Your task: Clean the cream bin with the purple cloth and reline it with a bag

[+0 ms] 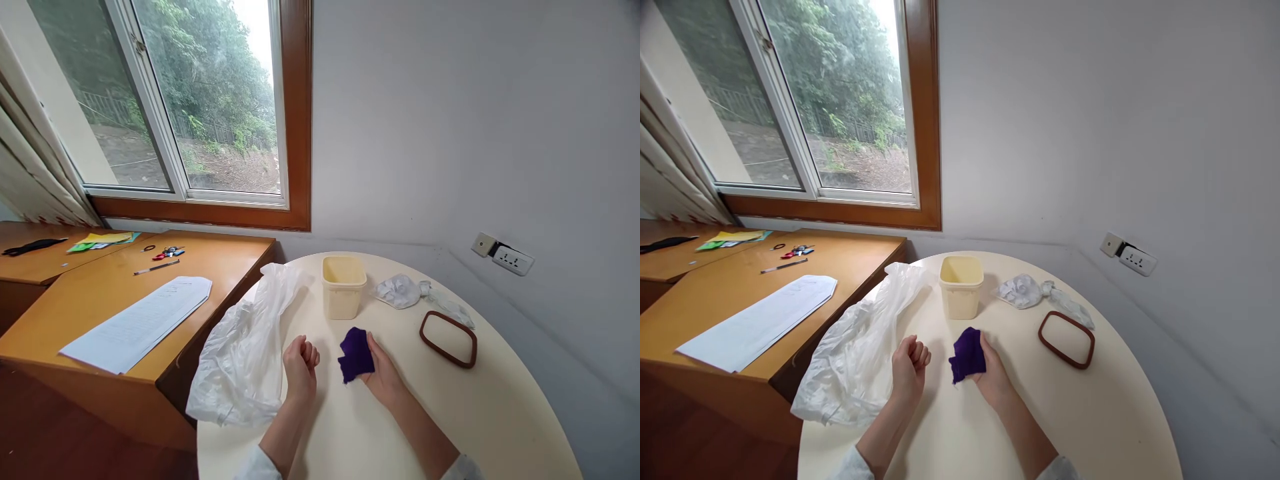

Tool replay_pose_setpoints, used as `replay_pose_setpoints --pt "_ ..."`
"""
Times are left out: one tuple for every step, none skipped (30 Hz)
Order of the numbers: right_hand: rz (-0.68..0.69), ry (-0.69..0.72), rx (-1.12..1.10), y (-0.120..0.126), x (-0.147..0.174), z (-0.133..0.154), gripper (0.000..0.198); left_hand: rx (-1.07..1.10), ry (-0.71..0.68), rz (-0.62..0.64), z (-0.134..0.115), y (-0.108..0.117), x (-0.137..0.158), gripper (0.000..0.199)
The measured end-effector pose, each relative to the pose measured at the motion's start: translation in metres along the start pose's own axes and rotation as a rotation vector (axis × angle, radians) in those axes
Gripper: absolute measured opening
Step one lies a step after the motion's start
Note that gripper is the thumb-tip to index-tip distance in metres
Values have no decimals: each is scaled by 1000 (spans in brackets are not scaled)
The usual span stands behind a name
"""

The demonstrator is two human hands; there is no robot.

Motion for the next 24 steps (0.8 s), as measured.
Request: replay_pose_setpoints --pt "29 -67 -86 0 6 3 40 -10 5 1 1 0 0 41" --pt "40 -93 -123 2 11 7 35 -19 11 3 3 0 1 41" --pt "38 -100 -133 3 14 13 31 -29 19 6 4 -1 2 41" --pt "29 -96 -131 4 15 20 28 -40 26 11 6 -1 3 41" --pt "12 -80 -128 5 15 29 26 -50 33 15 7 -2 4 41" --pt "-12 -42 -131 6 14 41 25 -60 39 20 9 -2 6 40" --pt "-36 19 -136 6 12 57 26 -71 45 24 10 -2 7 40" --pt "-64 100 -137 5 10 75 27 -81 49 27 11 -3 8 39" --pt "-103 215 -132 3 7 97 29 -89 51 28 11 -3 9 39" --pt "-148 357 -116 0 5 121 30 -96 52 28 12 -3 9 39" --pt "-213 519 -89 -2 4 145 31 -103 51 27 12 -3 9 39" --pt "-295 687 -47 -6 4 168 31 -108 49 25 12 -3 9 39" --pt "-379 856 29 -11 4 188 32 -114 45 21 12 -3 9 39" --pt "-463 1003 144 -18 4 203 32 -119 40 17 12 -2 9 39" --pt "-516 1115 281 -27 1 214 33 -125 35 14 12 -2 9 39" --pt "-522 1195 442 -38 -3 219 33 -131 31 10 11 -2 8 38" --pt "-479 1246 619 -49 -10 219 33 -137 26 6 10 -2 8 38" --pt "-390 1268 801 -60 -17 214 33 -143 21 1 10 -2 9 38" --pt "-274 1262 976 -70 -25 205 33 -150 17 -3 9 -2 9 38" --pt "-152 1232 1132 -76 -31 192 33 -157 13 -6 9 -1 9 38" --pt "-45 1184 1261 -80 -37 179 34 -165 10 -8 9 -1 9 38" --pt "37 1129 1363 -80 -41 166 35 -174 8 -6 10 -1 10 38" --pt "84 1083 1434 -78 -43 155 35 -186 6 -3 11 -1 10 38" --pt "102 1058 1482 -76 -43 147 33 -200 4 3 12 -1 10 38"
Point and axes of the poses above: each hand's wrist, its own x-axis away from the middle knuckle, its own y-axis out of the back of the hand, z = x × y, the point moved 5 cm from there along -x, towards the middle knuckle, and after that the axes turned 12 degrees about -z, right-handed, at the moved point
